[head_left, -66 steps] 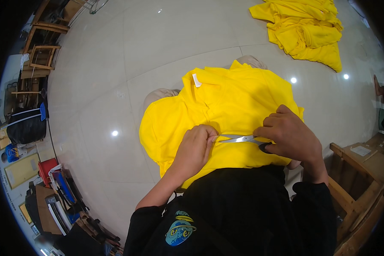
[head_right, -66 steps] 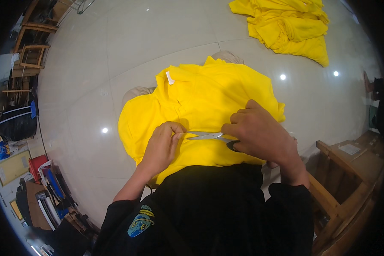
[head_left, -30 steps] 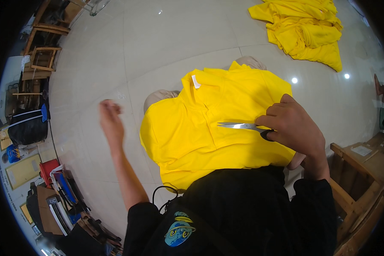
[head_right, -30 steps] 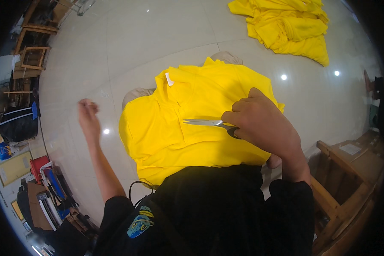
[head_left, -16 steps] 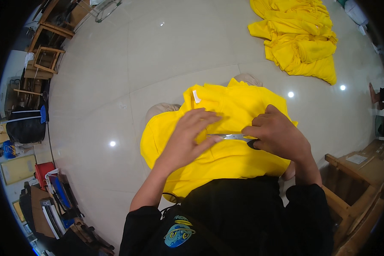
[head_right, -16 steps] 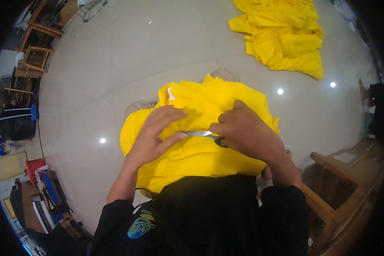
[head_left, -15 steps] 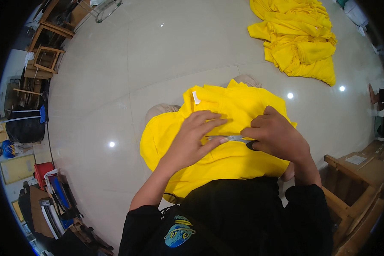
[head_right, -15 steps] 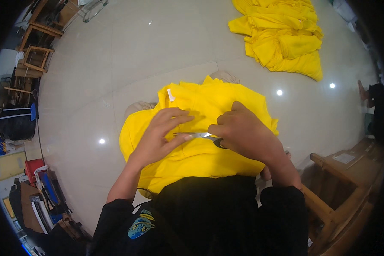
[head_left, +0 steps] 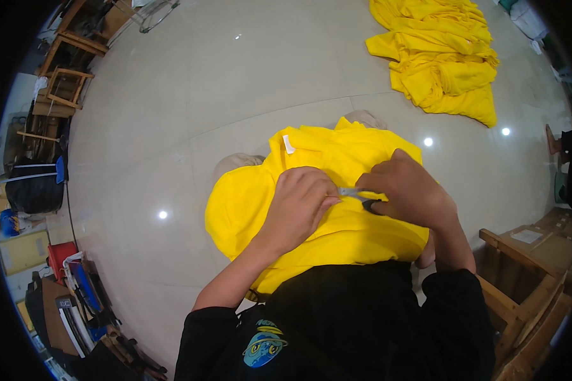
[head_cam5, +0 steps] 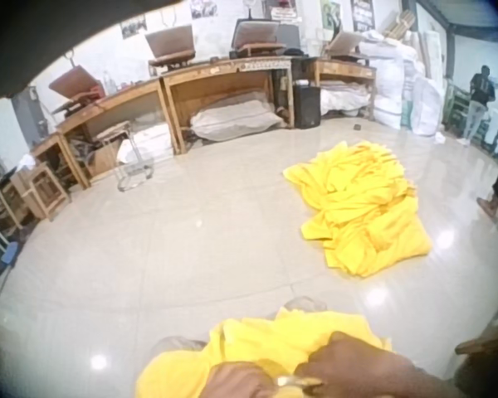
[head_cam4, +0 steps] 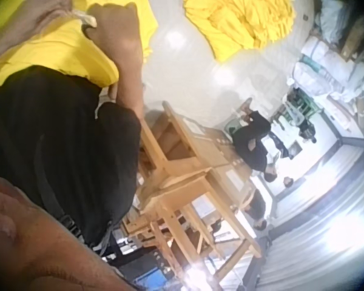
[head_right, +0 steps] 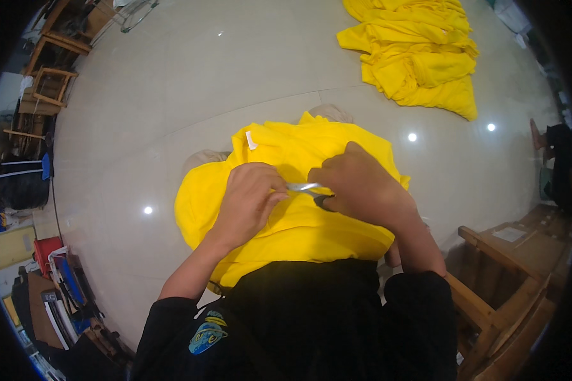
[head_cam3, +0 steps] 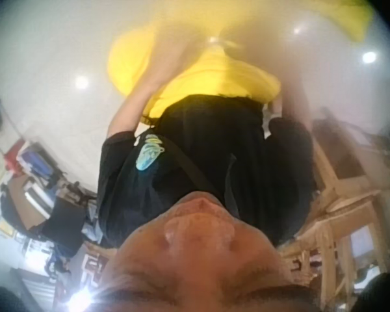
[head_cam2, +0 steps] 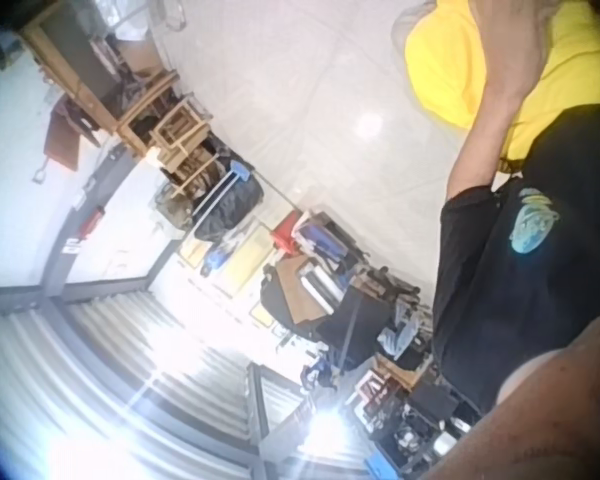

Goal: The person sits on the floor and uses scissors to cut tags and threads off a yellow t-shirt. They repeatedly snip small pieces of fabric and thread from the collar area and then set the shirt aside.

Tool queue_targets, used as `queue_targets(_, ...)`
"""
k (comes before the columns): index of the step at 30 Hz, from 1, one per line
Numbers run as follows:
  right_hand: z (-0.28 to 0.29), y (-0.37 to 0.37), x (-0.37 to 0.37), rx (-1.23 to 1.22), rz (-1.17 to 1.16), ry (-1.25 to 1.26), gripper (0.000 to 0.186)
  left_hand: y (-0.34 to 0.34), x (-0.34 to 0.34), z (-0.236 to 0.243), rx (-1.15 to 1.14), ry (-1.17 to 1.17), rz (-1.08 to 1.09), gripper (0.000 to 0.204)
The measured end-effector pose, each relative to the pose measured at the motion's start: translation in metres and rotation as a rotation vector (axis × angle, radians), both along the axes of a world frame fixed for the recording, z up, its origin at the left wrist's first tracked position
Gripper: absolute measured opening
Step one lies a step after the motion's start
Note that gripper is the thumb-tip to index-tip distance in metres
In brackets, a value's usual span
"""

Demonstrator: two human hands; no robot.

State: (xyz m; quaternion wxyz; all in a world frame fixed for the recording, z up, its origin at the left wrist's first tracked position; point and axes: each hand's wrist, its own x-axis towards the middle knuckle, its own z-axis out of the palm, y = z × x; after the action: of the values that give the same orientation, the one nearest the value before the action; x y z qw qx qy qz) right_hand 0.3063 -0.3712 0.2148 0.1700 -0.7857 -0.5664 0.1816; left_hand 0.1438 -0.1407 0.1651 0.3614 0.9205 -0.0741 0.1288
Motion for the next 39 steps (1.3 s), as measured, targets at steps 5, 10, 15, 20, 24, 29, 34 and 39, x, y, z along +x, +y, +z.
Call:
queue_targets(5, -0.001, -0.030, 0.028, -0.019, -0.344, 0.071, 0.044, 0.031, -0.021, -0.004, -0.446, -0.009, 0.283, 0.005)
queue_targets(10, 0.016, -0.067, 0.037, -0.047, -0.623, 0.080, 0.045, 0.192, -0.051, -0.051, -0.355, 0.057, 0.833, 0.047)
queue_targets(15, 0.011, -0.068, 0.041, -0.043, -0.662, 0.165, 0.045, 0.341, -0.132, -0.111, 0.068, 0.188, 1.257, 0.037)
queue_targets(20, -0.006, -0.055, 0.021, 0.177, -0.608, 0.307, 0.047, 0.183, -0.072, -0.054, -0.092, 0.279, 0.702, 0.028)
queue_targets(24, -0.017, -0.023, 0.008, 0.260, -0.513, 0.303, 0.049, 0.045, -0.063, -0.016, -0.216, 0.533, 0.165, 0.024)
queue_targets(29, -0.011, -0.016, -0.005, 0.105, -0.317, 0.274, 0.042, 0.007, -0.072, -0.023, -0.284, 0.455, -0.013, 0.023)
queue_targets(34, 0.010, -0.032, -0.005, -0.190, -0.147, 0.181, 0.035, 0.010, -0.079, -0.041, -0.232, 0.295, -0.035, 0.016)
queue_targets(39, 0.011, -0.037, -0.016, -0.179, -0.005, 0.145, 0.041, 0.011, -0.076, -0.043, -0.280, 0.396, 0.019, 0.012)
